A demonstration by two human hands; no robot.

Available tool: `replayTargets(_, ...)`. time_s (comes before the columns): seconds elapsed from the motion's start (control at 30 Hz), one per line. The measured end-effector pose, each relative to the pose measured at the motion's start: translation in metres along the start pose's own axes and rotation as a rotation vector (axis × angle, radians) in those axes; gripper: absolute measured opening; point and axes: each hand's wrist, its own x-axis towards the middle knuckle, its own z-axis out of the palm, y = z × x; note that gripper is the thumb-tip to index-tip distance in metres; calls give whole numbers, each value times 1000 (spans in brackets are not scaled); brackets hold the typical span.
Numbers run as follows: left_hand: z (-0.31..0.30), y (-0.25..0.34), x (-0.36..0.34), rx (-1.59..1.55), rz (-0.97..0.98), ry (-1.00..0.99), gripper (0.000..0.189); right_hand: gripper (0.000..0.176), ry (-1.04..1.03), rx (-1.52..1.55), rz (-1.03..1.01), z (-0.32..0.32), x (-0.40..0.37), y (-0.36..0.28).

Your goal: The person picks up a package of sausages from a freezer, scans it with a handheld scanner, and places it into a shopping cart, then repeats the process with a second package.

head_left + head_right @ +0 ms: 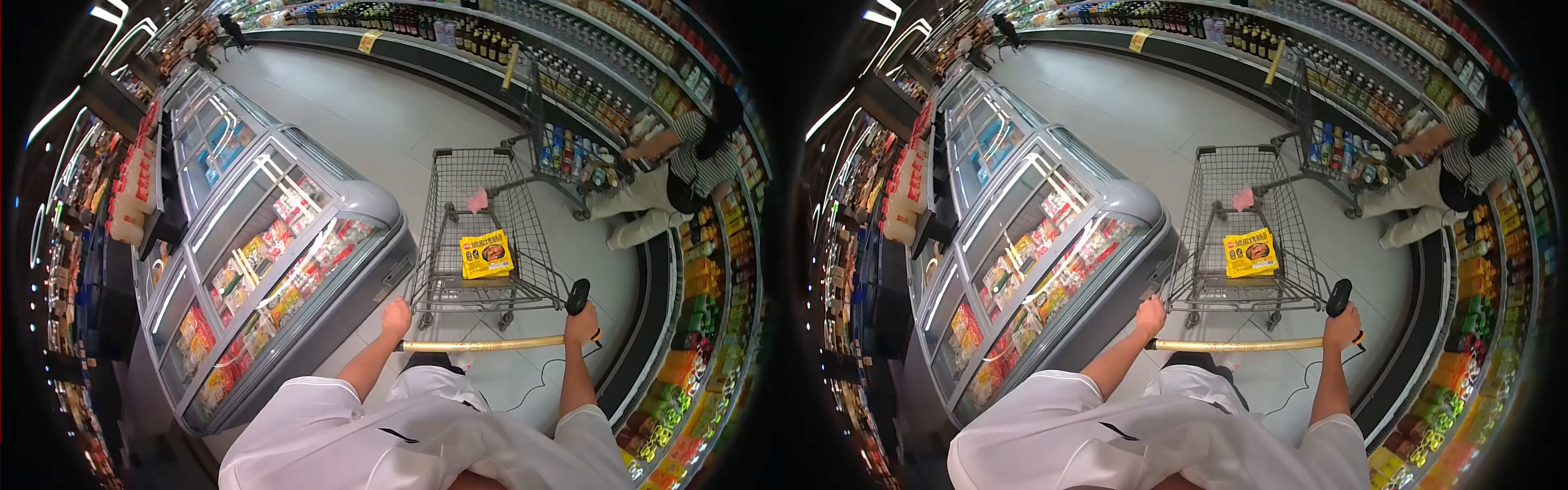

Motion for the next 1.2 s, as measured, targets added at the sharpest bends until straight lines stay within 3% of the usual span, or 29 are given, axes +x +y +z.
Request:
replayTargets(0.13, -1, 35, 37, -48, -75, 19, 28, 24, -24, 19, -112, 21, 92, -30)
replayTargets(0.37, -8, 43, 117, -108, -177, 12, 29, 27, -21, 44, -195, 56, 190, -116)
replayTargets(0.67, -43, 54, 219, -127, -313, 79, 32, 31, -136, 110, -348, 87, 296, -237)
replayTargets(1.17, -75, 69, 373, -198, -620, 91, 32, 32, -130, 118, -690, 159, 468, -435)
replayTargets(1.2, -76, 72, 385, -206, -645, 93, 32, 33, -116, 120, -616, 161, 480, -451)
